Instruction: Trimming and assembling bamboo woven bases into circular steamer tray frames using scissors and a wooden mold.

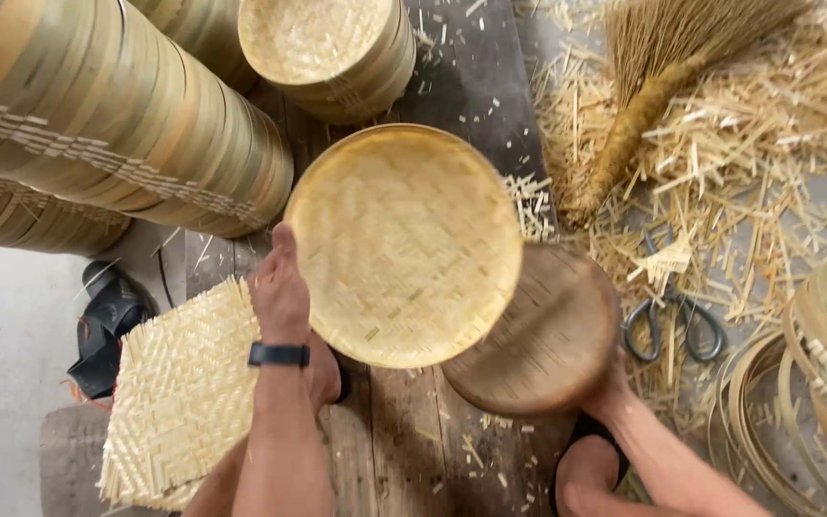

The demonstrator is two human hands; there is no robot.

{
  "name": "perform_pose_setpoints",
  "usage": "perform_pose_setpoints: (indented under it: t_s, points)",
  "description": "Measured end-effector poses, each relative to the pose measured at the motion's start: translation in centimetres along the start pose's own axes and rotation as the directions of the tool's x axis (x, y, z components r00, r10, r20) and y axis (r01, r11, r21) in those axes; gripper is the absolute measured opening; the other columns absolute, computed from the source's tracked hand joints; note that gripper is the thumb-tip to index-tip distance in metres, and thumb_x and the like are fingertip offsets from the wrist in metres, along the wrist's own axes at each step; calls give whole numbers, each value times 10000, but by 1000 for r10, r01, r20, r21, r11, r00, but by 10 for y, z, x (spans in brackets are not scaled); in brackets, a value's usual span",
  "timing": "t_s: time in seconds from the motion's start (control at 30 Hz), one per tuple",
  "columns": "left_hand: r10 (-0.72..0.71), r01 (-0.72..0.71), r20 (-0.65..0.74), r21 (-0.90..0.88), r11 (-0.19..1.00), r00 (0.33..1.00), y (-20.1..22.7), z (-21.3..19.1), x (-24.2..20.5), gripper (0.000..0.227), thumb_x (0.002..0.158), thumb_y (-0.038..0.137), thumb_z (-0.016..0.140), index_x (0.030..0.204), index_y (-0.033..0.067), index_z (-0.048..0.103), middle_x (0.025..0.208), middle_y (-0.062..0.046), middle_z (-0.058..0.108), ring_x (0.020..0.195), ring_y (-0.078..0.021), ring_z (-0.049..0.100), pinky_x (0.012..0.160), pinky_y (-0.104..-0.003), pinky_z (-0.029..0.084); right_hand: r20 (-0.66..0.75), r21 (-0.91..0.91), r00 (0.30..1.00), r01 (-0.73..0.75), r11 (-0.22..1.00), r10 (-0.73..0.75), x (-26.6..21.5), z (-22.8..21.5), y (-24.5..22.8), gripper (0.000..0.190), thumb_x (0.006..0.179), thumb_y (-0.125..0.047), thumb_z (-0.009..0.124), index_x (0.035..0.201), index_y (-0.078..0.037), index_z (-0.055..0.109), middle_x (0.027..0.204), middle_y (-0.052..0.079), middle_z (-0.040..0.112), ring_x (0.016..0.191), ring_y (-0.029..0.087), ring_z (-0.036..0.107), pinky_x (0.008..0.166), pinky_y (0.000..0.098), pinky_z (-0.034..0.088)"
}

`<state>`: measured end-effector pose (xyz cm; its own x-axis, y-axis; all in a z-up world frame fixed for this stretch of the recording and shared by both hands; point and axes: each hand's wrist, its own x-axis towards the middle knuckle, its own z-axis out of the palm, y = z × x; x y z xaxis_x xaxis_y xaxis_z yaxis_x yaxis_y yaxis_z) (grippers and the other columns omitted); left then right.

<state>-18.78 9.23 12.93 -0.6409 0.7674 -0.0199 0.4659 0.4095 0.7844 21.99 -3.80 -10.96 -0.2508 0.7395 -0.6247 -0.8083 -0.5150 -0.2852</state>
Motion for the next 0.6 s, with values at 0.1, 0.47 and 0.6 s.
perform_pose_setpoints:
  t_s: [0.1, 0.47, 0.6]
  points:
    - [100, -104, 136, 23, 994, 986, -21, 20, 5, 638, 1001, 608, 581, 951, -8, 738, 755, -66, 647, 735, -133, 516, 731, -328, 480, -12, -132, 996, -93, 987, 93, -20, 70, -5, 742, 953, -597, 454, 1494, -89, 447, 1460, 101, 557, 1307, 286, 537, 1095, 493, 448]
    - [205, -276, 354, 162, 947, 913, -69, 143, -49, 558, 1047, 512, 619, 1159, -28, 708, 1076, -209, 655, 937, -269, 570, 890, -438, 509, -136, -566, 991, -93, 819, 19, -56, 7, -10, 830, 969, -669, 327, 1305, 47, 581, 1084, 222, 719, 957, 321, 722, 703, 449, 618]
    - [607, -672, 326, 140, 728, 725, -11, 212, -159, 619, 1014, 580, 527, 1231, 9, 632, 1248, -207, 670, 1269, -339, 577, 1187, -502, 389, -179, -744, 977, -57, 666, -117, -58, -1, 2, 755, 1003, -598, 339, 1147, 55, 690, 920, 190, 765, 795, 286, 748, 605, 415, 593]
